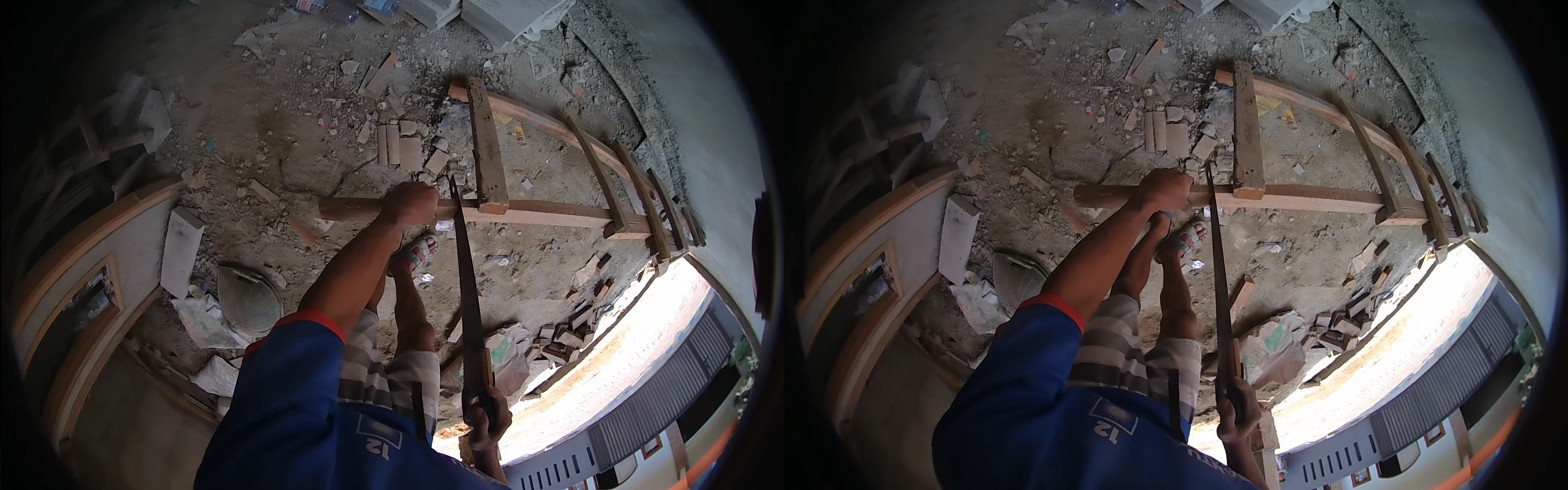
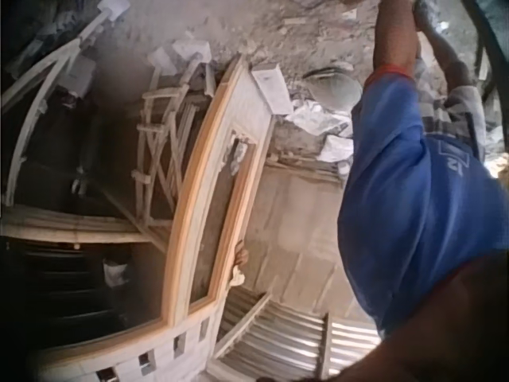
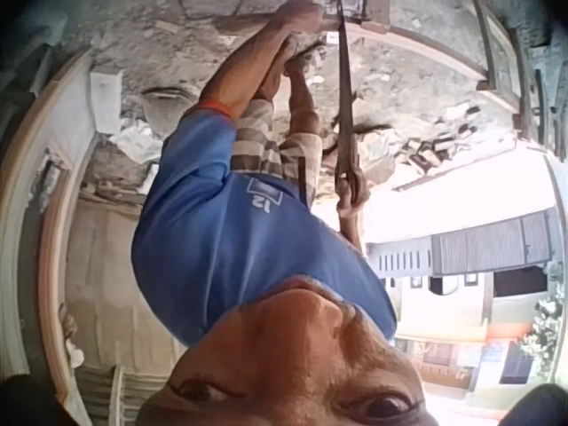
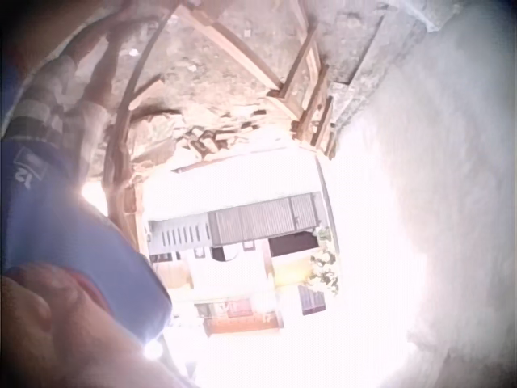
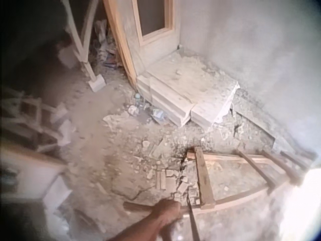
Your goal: The person uses a hand saw to cut through a piece of lumber on the floor.
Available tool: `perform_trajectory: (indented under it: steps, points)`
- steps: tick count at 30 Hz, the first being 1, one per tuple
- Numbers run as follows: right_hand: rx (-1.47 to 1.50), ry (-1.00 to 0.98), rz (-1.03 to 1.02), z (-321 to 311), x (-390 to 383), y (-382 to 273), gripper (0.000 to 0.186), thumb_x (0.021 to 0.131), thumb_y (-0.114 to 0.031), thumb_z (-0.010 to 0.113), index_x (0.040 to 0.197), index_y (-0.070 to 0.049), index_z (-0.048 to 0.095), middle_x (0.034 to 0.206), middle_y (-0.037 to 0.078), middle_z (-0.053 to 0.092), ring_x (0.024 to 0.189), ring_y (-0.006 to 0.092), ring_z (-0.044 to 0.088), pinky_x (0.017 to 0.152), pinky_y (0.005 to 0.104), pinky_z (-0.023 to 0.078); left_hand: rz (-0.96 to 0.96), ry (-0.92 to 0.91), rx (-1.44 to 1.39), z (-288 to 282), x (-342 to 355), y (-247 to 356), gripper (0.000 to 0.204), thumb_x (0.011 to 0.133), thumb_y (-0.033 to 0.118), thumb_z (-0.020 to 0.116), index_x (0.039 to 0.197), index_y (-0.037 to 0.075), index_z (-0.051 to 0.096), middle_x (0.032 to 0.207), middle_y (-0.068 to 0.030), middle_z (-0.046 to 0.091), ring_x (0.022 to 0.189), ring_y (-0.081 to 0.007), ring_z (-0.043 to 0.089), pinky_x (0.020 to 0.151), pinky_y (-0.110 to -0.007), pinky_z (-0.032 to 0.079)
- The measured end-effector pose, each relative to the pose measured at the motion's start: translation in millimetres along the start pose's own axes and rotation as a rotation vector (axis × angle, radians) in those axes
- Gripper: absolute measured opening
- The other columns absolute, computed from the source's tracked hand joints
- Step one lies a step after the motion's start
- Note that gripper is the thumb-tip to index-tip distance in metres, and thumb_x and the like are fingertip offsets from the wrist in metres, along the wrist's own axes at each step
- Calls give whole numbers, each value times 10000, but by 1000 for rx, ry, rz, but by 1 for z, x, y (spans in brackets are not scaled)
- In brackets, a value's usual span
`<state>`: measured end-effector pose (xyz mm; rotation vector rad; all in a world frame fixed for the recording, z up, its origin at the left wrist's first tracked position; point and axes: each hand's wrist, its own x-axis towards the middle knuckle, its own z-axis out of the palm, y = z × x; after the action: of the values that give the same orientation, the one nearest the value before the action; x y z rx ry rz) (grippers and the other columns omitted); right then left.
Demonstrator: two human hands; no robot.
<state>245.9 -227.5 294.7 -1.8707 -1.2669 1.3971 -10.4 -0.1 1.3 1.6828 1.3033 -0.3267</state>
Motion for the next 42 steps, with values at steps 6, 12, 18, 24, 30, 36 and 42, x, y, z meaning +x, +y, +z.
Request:
perform_trajectory:
  steps: [6,12,18,24,30,36,42]
  points:
    - [27,40,-134,89,194,39,386,857,-143,575,1206,21,579,1047,194,653,932,243,623,857,360,484,-6,-44,-9,-4,4,17,384,679,319,769,955,58,716,949,-175,710,931,-329,690,830,-441,543]
    - [-18,14,-9,42,89,15,416,855,-179,579,1204,47,572,990,152,649,897,212,619,811,331,491,-16,-40,-25,-8,-5,12,306,678,259,746,897,46,739,920,-181,716,889,-334,700,793,-442,558]
    - [-10,-4,34,7,17,-13,440,880,-284,584,1131,78,585,805,128,690,719,177,640,705,328,514,-39,8,-45,-2,-6,5,378,676,315,774,948,57,725,928,-177,713,905,-335,694,829,-437,545]
    - [111,10,-5,92,203,32,387,850,-91,561,1224,8,576,1004,171,667,862,221,634,788,331,502,4,-34,8,-11,5,16,385,660,313,774,952,67,728,918,-168,715,897,-325,698,817,-432,547]
    - [-58,-6,-43,30,73,16,420,851,-170,603,1205,51,564,966,148,674,815,164,625,732,289,498,-7,-37,-34,-10,-5,9,394,666,339,792,914,43,716,936,-177,708,910,-335,690,829,-438,539]
    - [-5,38,-75,10,34,12,402,853,-188,593,1162,69,576,878,138,687,740,169,638,694,282,504,-45,-45,-49,-8,-6,8,439,675,368,802,963,50,709,939,-175,707,919,-345,687,841,-447,538]
    - [72,15,-104,80,183,44,408,845,-156,591,1215,19,585,1047,168,660,930,203,623,846,317,490,5,-51,-12,2,-4,18,406,668,331,776,954,50,716,923,-166,711,903,-328,694,817,-438,543]
